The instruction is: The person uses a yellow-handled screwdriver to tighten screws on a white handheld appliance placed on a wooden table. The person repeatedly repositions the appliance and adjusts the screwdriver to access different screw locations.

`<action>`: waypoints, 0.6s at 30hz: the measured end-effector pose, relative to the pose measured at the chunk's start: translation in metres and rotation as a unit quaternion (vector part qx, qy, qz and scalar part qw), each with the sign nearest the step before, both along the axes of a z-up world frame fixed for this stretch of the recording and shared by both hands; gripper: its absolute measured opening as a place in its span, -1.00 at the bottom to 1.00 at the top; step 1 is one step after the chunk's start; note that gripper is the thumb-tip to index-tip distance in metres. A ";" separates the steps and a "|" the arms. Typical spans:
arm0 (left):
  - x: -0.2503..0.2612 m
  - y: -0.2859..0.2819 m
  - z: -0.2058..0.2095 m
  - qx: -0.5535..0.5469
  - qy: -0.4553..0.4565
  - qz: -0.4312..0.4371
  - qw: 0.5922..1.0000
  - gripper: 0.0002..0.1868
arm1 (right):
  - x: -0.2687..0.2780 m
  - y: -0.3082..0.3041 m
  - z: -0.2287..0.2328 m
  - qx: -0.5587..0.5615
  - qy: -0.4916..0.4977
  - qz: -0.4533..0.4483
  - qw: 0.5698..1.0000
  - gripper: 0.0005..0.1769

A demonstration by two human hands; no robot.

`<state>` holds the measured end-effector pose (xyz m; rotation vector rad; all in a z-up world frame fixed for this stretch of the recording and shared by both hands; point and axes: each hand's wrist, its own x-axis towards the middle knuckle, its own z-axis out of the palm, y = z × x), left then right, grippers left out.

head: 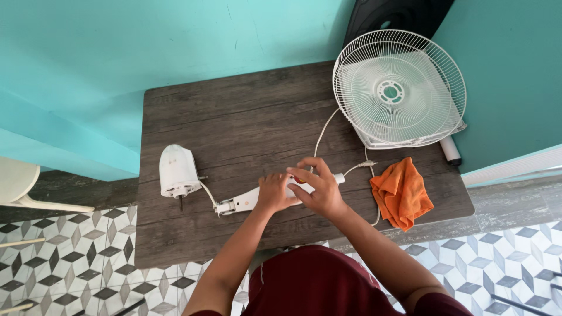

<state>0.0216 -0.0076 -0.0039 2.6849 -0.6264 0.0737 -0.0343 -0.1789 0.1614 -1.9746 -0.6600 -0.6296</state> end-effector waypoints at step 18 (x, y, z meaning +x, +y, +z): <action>0.010 -0.001 -0.035 -0.232 -0.001 -0.014 0.973 -0.81 | 0.027 -0.002 0.014 -0.004 0.079 0.119 0.990 -0.55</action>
